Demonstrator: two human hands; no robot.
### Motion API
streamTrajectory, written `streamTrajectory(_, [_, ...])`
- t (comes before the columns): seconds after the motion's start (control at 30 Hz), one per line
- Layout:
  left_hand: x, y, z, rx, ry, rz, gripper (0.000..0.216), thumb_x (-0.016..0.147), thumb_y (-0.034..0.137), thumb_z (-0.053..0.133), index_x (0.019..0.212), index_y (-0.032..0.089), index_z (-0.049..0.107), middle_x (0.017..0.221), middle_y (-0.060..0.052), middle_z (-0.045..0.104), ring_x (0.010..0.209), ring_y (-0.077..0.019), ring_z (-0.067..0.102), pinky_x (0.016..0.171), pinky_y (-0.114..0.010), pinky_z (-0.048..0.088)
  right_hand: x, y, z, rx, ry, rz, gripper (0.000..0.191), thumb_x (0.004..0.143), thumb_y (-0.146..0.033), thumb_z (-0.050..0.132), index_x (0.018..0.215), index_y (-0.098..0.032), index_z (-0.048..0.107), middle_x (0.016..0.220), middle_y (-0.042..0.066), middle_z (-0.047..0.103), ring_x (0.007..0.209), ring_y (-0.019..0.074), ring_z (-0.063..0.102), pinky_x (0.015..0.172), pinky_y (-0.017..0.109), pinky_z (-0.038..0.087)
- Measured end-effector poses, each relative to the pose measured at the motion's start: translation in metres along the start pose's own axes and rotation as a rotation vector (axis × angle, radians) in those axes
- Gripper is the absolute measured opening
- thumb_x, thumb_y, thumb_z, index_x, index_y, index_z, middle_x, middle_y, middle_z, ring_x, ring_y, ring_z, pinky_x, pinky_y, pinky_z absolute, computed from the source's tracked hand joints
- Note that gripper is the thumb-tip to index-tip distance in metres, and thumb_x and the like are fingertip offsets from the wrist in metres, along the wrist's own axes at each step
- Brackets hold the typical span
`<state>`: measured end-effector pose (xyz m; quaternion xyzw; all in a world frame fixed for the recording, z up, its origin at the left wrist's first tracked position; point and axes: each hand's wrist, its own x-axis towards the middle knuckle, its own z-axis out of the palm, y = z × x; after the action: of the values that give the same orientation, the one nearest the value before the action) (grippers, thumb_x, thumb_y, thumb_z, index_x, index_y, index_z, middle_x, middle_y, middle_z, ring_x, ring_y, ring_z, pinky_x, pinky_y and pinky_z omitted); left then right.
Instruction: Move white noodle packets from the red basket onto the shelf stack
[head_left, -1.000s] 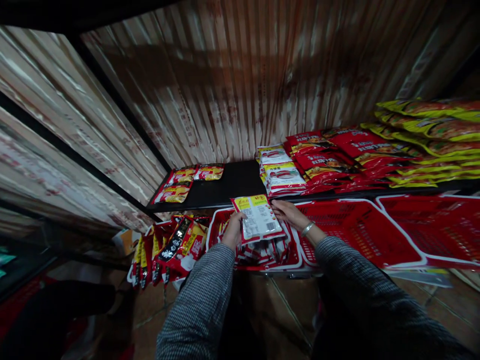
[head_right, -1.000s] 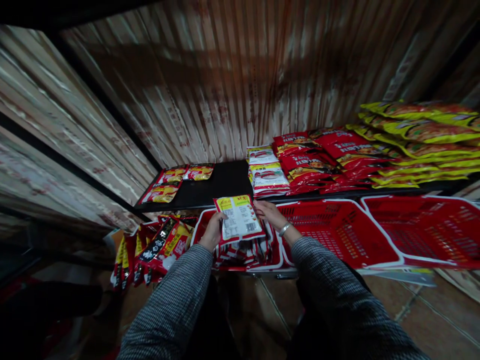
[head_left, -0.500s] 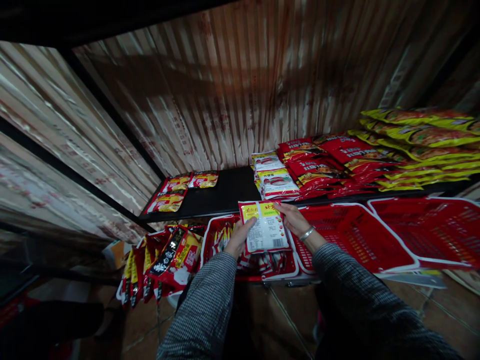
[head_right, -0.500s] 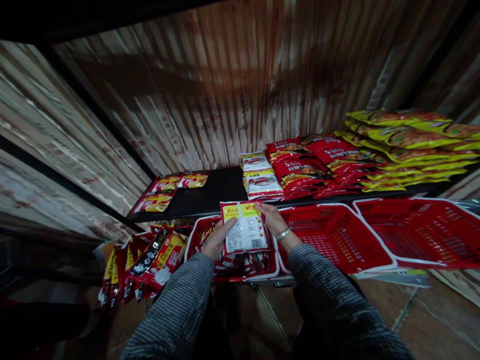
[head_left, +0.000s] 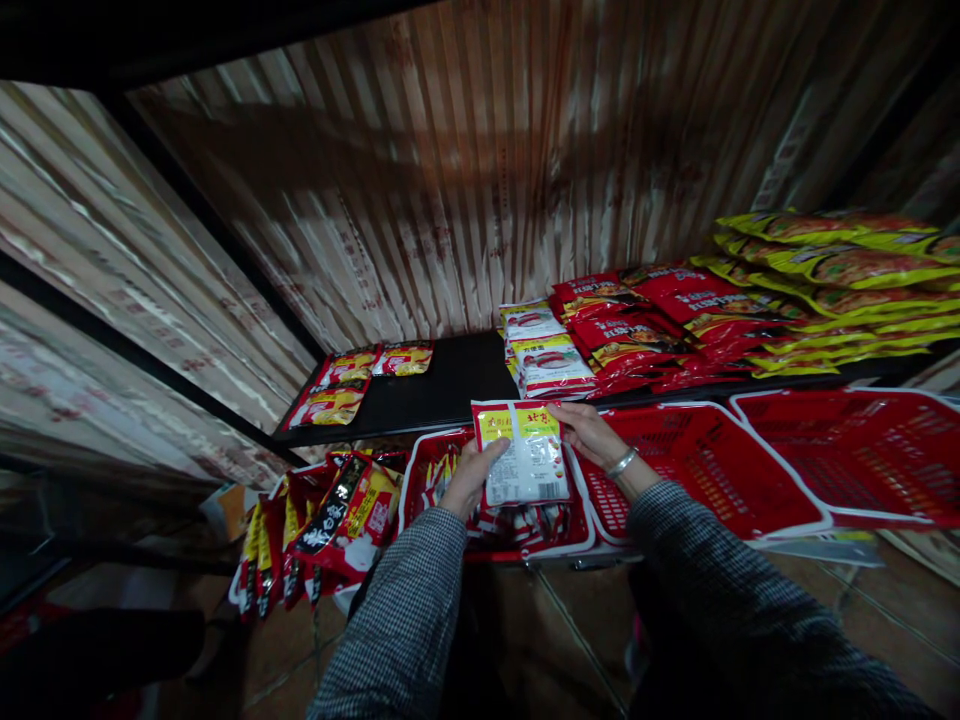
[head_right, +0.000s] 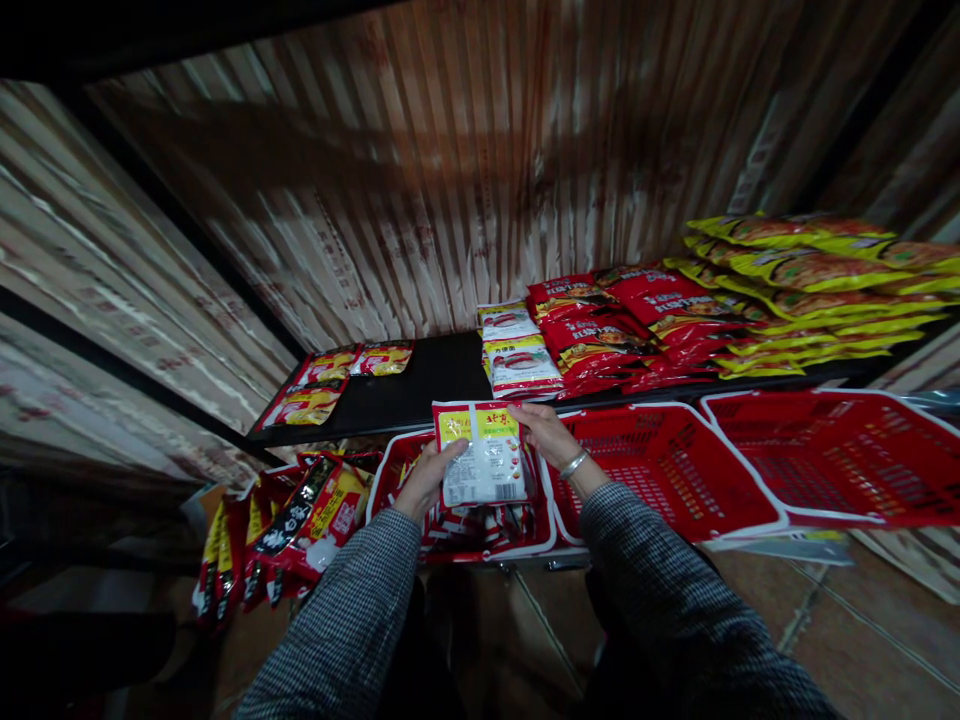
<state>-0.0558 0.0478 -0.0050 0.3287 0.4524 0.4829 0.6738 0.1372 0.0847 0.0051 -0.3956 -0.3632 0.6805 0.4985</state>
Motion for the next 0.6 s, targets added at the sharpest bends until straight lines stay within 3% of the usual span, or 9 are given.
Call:
streamTrajectory(0.2, [-0.004, 0.0, 0.002, -0.001, -0.034, -0.017, 0.049, 0.054, 0.034, 0.084, 0.096, 0.012, 0.07, 0.096, -0.013, 0.074, 0.088, -0.0284, 0.069, 0.087, -0.043, 0.051, 0.002, 0.0, -0.006, -0.199, 0.016, -0.095, 0.032, 0.061, -0.046, 0.079, 0.073, -0.018, 0.07, 0.075, 0.005, 0.074, 0.078, 0.0241, 0.069, 0.072, 0.037, 0.055])
streamTrajectory(0.43, [-0.009, -0.011, 0.009, 0.085, -0.08, -0.11, 0.051, 0.052, 0.037, 0.084, 0.094, 0.012, 0.07, 0.092, -0.012, 0.074, 0.086, -0.0289, 0.069, 0.084, -0.041, 0.051, -0.012, -0.01, -0.009, -0.981, 0.152, -0.527, 0.032, 0.067, -0.045, 0.076, 0.09, -0.022, 0.073, 0.099, 0.009, 0.073, 0.101, 0.0301, 0.061, 0.095, 0.041, 0.042])
streamTrajectory(0.5, [-0.011, -0.016, 0.012, 0.109, -0.133, -0.123, 0.052, 0.051, 0.037, 0.085, 0.094, 0.012, 0.07, 0.091, -0.012, 0.074, 0.086, -0.0293, 0.069, 0.082, -0.04, 0.052, -0.015, -0.008, -0.004, -1.085, 0.097, -0.572, 0.03, 0.073, -0.045, 0.071, 0.092, -0.021, 0.072, 0.1, 0.01, 0.072, 0.101, 0.0294, 0.061, 0.093, 0.039, 0.042])
streamTrajectory(0.6, [-0.014, -0.023, 0.016, 0.133, -0.205, -0.136, 0.052, 0.051, 0.038, 0.084, 0.093, 0.011, 0.071, 0.091, -0.013, 0.074, 0.085, -0.029, 0.069, 0.078, -0.037, 0.052, -0.016, -0.003, 0.003, -1.168, -0.051, -0.522, 0.024, 0.083, -0.041, 0.06, 0.09, -0.022, 0.073, 0.091, 0.007, 0.074, 0.083, 0.0235, 0.065, 0.079, 0.031, 0.045])
